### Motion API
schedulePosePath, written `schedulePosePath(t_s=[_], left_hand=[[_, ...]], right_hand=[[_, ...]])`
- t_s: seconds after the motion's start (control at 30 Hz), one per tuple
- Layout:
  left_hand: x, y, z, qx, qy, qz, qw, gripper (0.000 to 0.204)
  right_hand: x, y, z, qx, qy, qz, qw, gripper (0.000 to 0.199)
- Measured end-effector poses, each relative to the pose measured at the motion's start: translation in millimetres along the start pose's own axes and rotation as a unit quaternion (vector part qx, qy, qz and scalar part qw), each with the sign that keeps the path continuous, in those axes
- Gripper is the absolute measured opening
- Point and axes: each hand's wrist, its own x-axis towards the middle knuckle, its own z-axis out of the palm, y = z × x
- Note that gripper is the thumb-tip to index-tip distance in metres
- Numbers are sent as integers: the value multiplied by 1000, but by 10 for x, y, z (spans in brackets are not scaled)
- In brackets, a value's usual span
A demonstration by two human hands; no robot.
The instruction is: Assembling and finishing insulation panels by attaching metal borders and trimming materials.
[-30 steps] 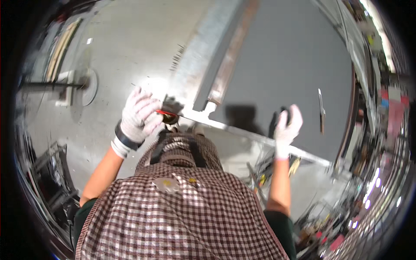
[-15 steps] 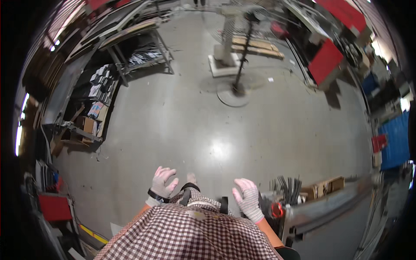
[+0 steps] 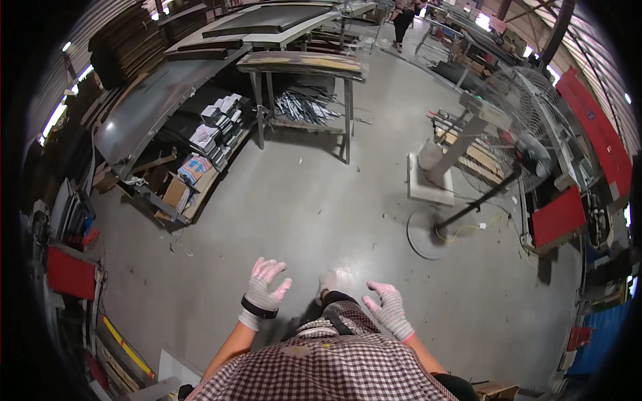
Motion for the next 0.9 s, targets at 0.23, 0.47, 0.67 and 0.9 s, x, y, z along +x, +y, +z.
schedulePosePath(t_s=[0.23,0.47,0.67,0.9], left_hand=[[1628,-1393,-518,68,25,-110,991,34],[2563,-2977,-1119,133,132,-234,954,34],[4476,-4550,-1223,81,139,-225,961,35],[7356,-6178,-830,20,74,-219,973,64]], right_hand=[[3214,490,939,257,-26,139,956,70],[6751,445,1898,491,-33,333,805,79],[8993,540,1934,636,47,330,695,118],[10868,1221,2205,649,178,444,591,96]])
